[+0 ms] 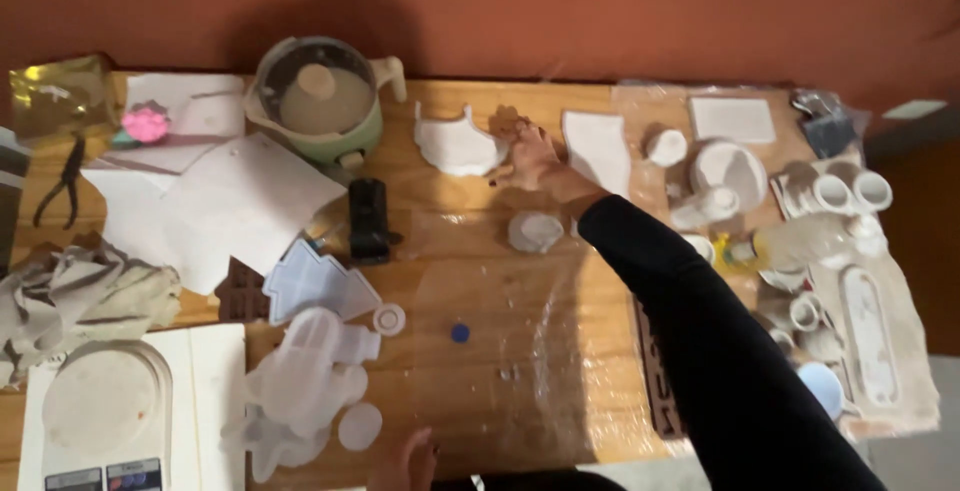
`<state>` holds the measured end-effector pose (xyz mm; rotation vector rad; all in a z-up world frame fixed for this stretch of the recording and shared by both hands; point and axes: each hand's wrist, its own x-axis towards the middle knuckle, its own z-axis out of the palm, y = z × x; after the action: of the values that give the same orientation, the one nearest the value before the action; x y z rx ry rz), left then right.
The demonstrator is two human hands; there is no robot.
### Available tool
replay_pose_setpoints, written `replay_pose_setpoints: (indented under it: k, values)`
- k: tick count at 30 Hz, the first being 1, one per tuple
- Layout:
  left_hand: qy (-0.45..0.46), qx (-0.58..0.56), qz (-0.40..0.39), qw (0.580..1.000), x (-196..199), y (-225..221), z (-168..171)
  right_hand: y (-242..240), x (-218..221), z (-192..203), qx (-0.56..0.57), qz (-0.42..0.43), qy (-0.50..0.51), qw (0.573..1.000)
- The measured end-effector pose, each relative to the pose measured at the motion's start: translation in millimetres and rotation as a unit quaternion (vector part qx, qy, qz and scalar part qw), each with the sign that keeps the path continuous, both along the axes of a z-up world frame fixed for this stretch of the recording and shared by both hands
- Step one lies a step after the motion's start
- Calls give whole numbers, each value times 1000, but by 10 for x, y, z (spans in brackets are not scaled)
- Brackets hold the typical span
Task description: The recorder is removing cast craft objects from various silicone molds on a workbench.
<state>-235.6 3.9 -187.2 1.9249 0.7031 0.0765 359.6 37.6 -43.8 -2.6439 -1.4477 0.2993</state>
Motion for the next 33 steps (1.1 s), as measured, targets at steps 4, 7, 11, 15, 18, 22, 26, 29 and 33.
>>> replay_pose_setpoints:
  k: [4, 7, 11, 15, 18, 22, 26, 29, 33]
  values:
    - [-132, -98, 21, 986, -325, -130, -1517, 175, 77, -126, -76, 2, -60, 995]
    - [66, -449, 182, 872, -415, -153, -1948, 164, 132, -239, -82, -19, -63, 994]
    - [95, -485, 173, 852, -484, -272, -2063, 239, 315, -258, -110, -58, 0, 992]
    - [74, -423, 181, 885, -604, -406, -2066, 244, 344, -104, -159, -41, 59, 985]
    - [48, -421, 219, 879, -488, -302, -2065, 251, 124, 459, -123, -44, 117, 984]
    - [27, -321, 136, 937, -531, -358, -1812, 44, 743, -742, 16, -118, 502, 857]
    - [-62, -163, 94, 980, -476, -363, -1750, 86, 761, -929, 84, -247, 628, 733]
    - [0, -364, 111, 925, -343, -163, -1872, 169, 536, -747, 153, -293, 633, 700]
    - [-39, -355, 82, 930, -332, -39, -1684, 238, 109, -294, 267, -271, 599, 705]
